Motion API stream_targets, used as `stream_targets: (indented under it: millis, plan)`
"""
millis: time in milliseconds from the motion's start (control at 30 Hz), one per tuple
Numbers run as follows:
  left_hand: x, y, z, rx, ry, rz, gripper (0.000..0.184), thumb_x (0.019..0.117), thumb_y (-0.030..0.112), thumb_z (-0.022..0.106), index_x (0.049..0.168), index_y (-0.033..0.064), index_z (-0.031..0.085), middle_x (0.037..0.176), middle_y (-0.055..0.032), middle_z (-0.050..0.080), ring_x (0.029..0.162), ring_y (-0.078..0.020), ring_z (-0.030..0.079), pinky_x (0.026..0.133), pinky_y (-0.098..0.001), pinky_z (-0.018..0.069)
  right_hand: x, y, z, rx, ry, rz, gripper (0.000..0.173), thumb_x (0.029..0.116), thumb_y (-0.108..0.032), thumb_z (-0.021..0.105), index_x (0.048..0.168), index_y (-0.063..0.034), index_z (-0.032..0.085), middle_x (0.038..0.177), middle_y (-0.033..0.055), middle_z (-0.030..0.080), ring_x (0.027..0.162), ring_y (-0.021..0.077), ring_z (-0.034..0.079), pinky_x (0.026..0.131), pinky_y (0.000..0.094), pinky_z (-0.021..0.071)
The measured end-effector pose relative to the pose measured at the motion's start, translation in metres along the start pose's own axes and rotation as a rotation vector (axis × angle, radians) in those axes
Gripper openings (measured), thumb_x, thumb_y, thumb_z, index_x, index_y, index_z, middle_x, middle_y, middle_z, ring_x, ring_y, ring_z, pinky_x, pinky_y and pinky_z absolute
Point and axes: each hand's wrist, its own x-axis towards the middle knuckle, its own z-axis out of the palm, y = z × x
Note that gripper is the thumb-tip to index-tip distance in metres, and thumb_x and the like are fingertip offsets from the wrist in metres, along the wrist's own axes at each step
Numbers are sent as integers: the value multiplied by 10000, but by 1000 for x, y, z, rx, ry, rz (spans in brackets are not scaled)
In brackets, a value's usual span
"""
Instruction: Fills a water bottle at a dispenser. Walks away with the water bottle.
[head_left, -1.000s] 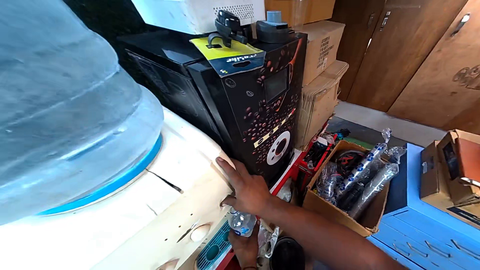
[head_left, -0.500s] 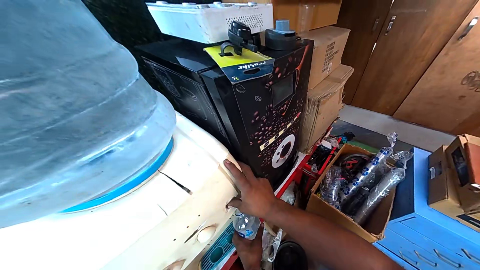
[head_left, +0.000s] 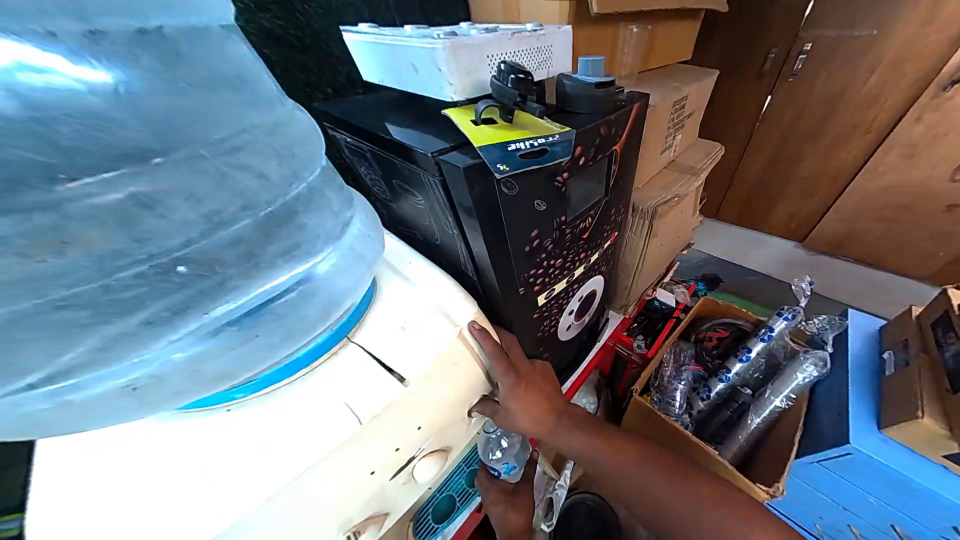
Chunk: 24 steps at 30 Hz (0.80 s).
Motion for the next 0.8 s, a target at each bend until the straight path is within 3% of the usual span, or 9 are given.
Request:
stream_targets:
  millis: [800]
  plan:
    - [0, 3, 0, 14, 1, -16, 1124, 645, 277, 977, 1502, -89, 348, 1419, -332, 493, 1326, -411, 512, 1143, -506, 412, 0, 1, 1, -12, 10, -15, 1093, 799, -390, 860, 1650, -392, 173, 1665, 56, 290, 736, 214, 685, 633, 460, 600]
